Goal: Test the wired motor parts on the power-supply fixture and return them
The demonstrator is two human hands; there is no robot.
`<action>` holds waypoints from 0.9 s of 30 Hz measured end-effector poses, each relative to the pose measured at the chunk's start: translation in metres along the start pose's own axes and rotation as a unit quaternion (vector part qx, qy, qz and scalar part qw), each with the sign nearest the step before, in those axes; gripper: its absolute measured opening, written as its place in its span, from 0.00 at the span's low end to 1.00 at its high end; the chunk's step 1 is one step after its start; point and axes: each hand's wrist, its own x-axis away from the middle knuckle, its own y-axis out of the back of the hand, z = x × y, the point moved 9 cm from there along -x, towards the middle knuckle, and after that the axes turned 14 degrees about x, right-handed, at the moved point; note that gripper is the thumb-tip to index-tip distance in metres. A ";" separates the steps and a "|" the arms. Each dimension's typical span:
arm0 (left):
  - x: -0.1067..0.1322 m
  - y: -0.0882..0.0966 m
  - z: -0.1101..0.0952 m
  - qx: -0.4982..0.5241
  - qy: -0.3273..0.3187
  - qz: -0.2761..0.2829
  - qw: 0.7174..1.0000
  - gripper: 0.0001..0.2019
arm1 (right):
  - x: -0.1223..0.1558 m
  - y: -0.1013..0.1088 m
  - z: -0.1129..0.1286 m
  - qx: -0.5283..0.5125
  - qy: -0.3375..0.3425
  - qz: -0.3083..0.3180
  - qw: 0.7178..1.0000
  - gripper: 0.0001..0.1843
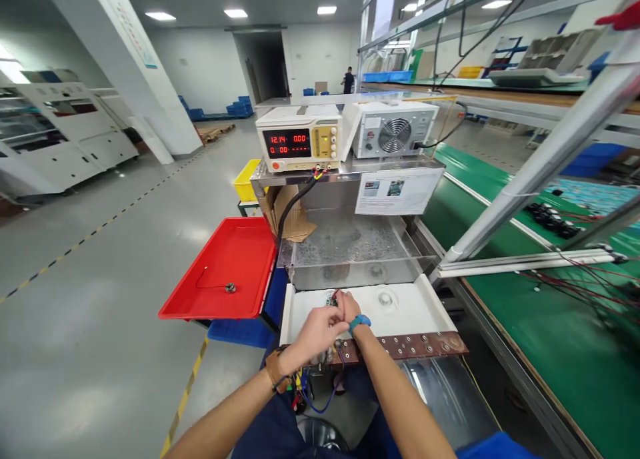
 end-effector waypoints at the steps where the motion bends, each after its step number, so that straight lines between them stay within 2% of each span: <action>1: 0.000 0.003 0.011 0.017 0.018 -0.008 1.000 0.11 | 0.000 -0.001 -0.001 0.007 -0.004 0.014 1.000 0.11; 5: 0.007 0.007 0.053 0.084 0.086 -0.033 0.992 0.16 | 0.000 0.000 -0.004 0.010 -0.017 0.034 0.999 0.15; 9: 0.009 0.001 0.074 0.106 0.110 -0.053 0.987 0.17 | -0.001 0.001 -0.007 -0.008 -0.017 0.035 0.999 0.16; 18: 0.001 -0.013 0.100 0.103 0.148 -0.057 0.982 0.15 | 0.000 0.002 -0.011 -0.009 -0.031 0.051 0.998 0.20; 27: 0.000 -0.016 0.106 0.085 0.155 -0.061 0.982 0.15 | 0.002 0.005 -0.008 -0.013 -0.026 0.050 0.998 0.20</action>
